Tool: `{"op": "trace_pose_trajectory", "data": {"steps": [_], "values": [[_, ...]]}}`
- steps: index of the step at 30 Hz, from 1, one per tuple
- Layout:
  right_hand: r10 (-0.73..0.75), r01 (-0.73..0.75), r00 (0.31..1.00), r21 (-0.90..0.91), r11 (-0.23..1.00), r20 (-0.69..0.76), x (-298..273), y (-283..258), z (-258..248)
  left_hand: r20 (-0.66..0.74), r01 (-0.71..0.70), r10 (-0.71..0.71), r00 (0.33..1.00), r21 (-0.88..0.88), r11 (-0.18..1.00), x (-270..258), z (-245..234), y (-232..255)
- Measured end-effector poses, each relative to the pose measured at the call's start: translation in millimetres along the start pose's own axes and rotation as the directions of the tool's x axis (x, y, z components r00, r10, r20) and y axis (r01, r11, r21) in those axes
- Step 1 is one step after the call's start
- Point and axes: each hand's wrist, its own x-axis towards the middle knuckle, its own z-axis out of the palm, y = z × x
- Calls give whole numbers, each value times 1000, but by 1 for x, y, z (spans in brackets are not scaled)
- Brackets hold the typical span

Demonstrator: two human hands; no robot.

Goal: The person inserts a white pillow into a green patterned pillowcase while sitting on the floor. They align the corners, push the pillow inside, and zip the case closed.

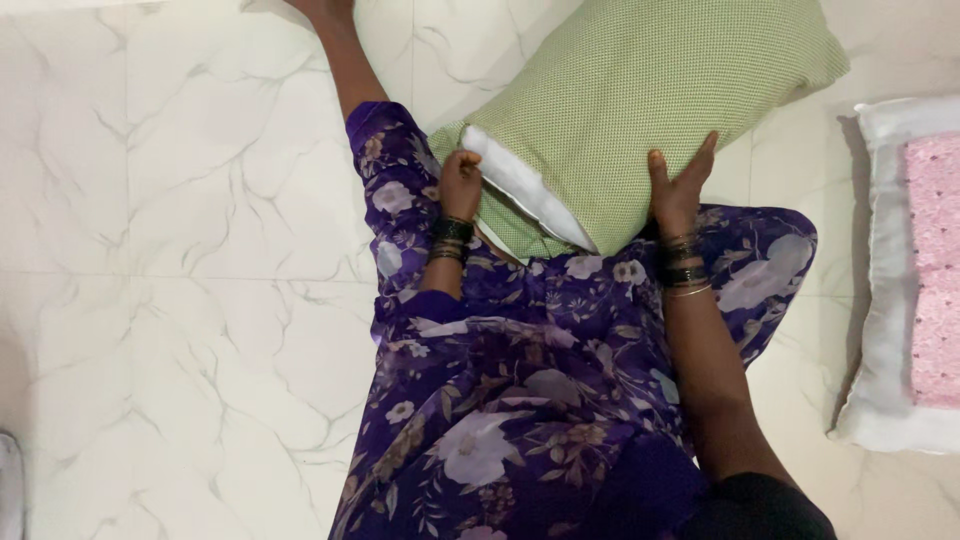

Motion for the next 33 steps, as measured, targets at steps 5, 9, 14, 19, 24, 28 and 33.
{"op": "trace_pose_trajectory", "data": {"steps": [5, 9, 14, 19, 24, 28, 33], "values": [[14, -14, 1000, -140, 990, -6, -10, -11, 5, 209, -172, 188, 960, -91, 981, -3, 24, -18], [-134, 99, 989, -387, 917, -65, -29, -56, -1, -7, 53, -53, 999, 83, 995, 4, 32, -23], [-593, 618, 784, -127, 776, 186, -83, -112, 14, 183, 56, -120, 976, 325, 944, -12, 36, -28], [-299, 606, 682, -287, 742, 667, -133, -129, 52, 542, -523, 287, 790, 350, 777, -40, 39, -12], [-272, 427, 828, -236, 873, 489, -105, -96, 20, 785, -486, 52, 617, 329, 810, -71, 54, 17], [-23, -10, 888, 70, 997, 460, -93, -80, -2, 864, -457, -23, 502, 288, 842, -95, 68, 50], [-89, -23, 905, 256, 966, 416, -86, -69, 18, 788, -580, 270, 554, 132, 804, -98, 47, 81]]}}
